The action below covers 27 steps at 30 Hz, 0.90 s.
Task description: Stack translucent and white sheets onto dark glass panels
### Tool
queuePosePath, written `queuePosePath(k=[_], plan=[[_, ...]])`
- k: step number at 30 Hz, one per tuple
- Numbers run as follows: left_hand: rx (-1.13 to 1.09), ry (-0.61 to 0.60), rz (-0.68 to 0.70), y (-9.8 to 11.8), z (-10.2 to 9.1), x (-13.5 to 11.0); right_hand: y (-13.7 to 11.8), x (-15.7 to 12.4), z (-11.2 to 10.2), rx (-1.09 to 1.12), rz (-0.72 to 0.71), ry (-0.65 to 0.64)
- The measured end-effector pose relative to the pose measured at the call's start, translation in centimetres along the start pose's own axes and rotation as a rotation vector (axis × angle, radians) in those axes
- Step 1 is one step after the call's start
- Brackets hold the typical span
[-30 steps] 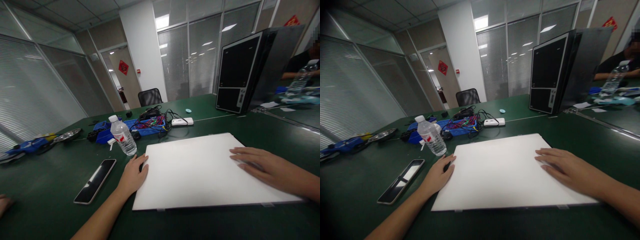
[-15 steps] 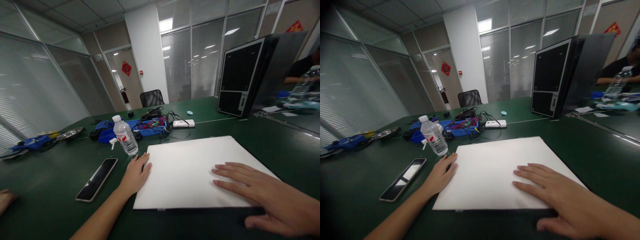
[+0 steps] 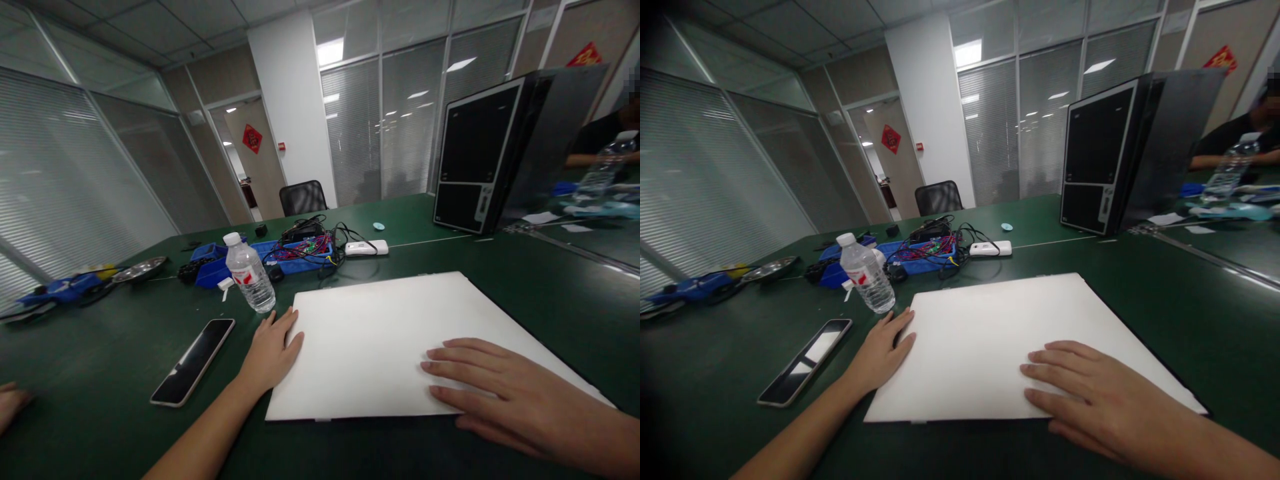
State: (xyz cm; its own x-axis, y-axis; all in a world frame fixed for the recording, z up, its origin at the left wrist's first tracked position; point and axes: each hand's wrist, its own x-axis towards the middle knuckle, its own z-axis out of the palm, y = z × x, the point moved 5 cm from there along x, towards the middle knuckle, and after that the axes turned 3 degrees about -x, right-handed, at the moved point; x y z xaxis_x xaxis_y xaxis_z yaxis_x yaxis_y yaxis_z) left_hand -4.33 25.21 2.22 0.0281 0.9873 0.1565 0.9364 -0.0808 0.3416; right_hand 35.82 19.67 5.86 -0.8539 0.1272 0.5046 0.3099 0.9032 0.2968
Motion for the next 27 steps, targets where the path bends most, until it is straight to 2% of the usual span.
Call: queuePosePath(k=[3, 8, 11, 17, 19, 23, 27], plan=[[0.022, -0.001, -0.005, 0.0, 0.0, 0.0, -0.6, 0.9, -1.1, 0.025, -0.032, 0.044], [-0.009, 0.006, -0.008, -0.3, 0.0, 0.1, -2.1, 2.4, -2.7, -0.038, -0.147, 0.022], [-0.081, 0.016, -0.038, -0.8, -0.2, 0.3, -2.6, 2.0, -2.7, -0.09, -0.2, 0.005], [-0.291, 0.081, -0.089, -2.2, -0.8, 0.6, -2.5, 0.1, -2.2, -0.141, -0.195, 0.021], [-0.329, 0.089, -0.085, -2.5, -0.9, 0.7, -2.5, -0.4, -2.1, -0.12, -0.151, 0.04], [-0.323, 0.058, -0.057, -2.7, -0.9, 0.8, -1.9, -2.2, -1.9, -0.045, 0.086, 0.148], [-0.232, 0.071, 0.01, -2.1, -1.0, 0.7, -1.3, -3.7, -1.8, -0.055, 0.133, 0.143]])
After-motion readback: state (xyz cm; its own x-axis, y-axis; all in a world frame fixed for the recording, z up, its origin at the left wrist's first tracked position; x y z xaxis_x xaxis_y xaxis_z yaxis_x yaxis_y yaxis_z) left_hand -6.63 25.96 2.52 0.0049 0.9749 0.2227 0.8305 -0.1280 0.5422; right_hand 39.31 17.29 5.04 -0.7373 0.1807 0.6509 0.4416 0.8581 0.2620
